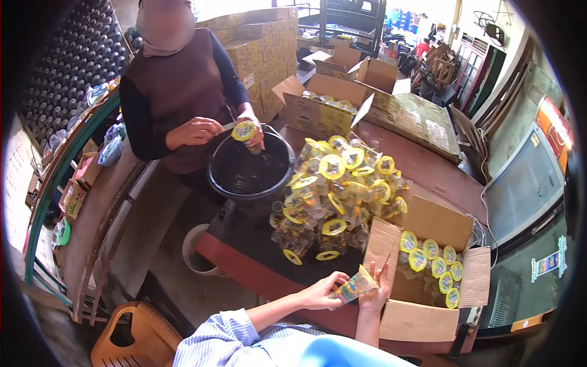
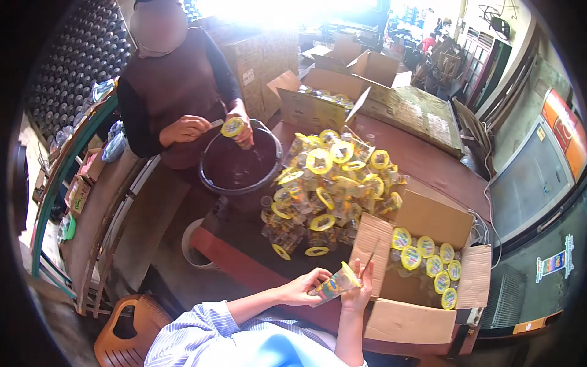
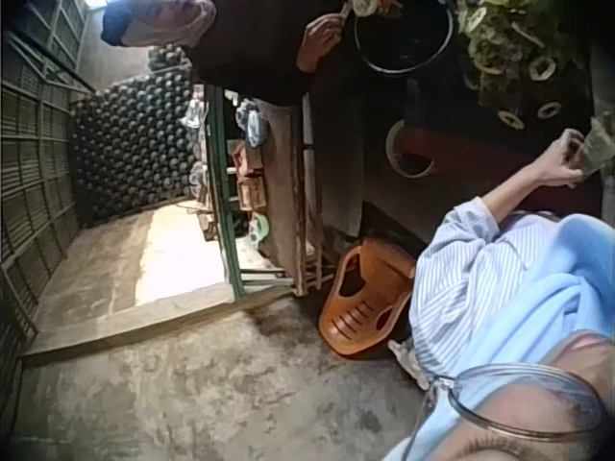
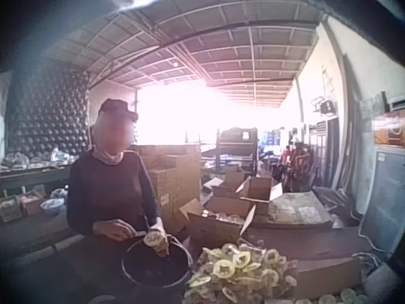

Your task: The person applies yellow circular stickers to the lids of small glass jars. They pick up a jar, use a small metal tool to smooth the sticker onto the lid, and then place the jar into a cardboard box. The process is repeated for multiple jars.

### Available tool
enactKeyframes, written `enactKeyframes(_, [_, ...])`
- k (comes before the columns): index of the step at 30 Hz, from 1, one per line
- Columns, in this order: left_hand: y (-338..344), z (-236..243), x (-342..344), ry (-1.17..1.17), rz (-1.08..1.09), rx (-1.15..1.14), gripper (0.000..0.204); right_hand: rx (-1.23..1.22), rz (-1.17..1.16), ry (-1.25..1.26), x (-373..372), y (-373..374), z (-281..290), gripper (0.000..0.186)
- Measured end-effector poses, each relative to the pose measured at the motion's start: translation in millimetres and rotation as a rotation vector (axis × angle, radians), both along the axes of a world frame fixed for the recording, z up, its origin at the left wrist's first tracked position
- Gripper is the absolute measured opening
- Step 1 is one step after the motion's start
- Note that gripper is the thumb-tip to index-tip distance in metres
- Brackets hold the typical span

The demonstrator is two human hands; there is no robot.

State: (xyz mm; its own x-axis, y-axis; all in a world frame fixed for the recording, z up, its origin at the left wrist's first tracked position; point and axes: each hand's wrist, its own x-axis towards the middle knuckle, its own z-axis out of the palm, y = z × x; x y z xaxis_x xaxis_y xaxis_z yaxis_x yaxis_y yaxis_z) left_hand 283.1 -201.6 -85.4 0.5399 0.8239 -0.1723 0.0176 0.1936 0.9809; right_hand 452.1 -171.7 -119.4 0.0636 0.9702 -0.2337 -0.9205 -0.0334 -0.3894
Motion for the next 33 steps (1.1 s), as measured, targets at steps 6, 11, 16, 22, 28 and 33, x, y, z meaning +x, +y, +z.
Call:
enactKeyframes(6, [-2, -12, -62, 0.256, 0.104, 0.375, 0.071, 0.020, -0.041, -0.214, -97, -6, 22, 0.025])
enactKeyframes(11, [-2, 0, -111, 0.160, 0.185, 0.307, 0.069, -0.020, -0.085, -0.243, -157, -10, 36, 0.025])
enactKeyframes(16, [13, 6, -152, 0.029, 0.242, 0.466, 0.052, 0.015, -0.131, -0.276, -199, -11, 40, 0.025])
enactKeyframes(22, [30, 34, -169, -0.038, 0.405, 0.597, 0.051, 0.237, -0.149, -0.340, -201, -5, 60, 0.027])
enactKeyframes(28, [47, 72, -191, 0.007, 0.668, 0.638, 0.051, 0.275, -0.139, -0.467, -177, 5, 62, 0.026])
enactKeyframes(33, [56, 71, -207, 0.097, 0.823, 0.654, 0.055, 0.244, -0.074, -0.448, -165, 10, 56, 0.027])
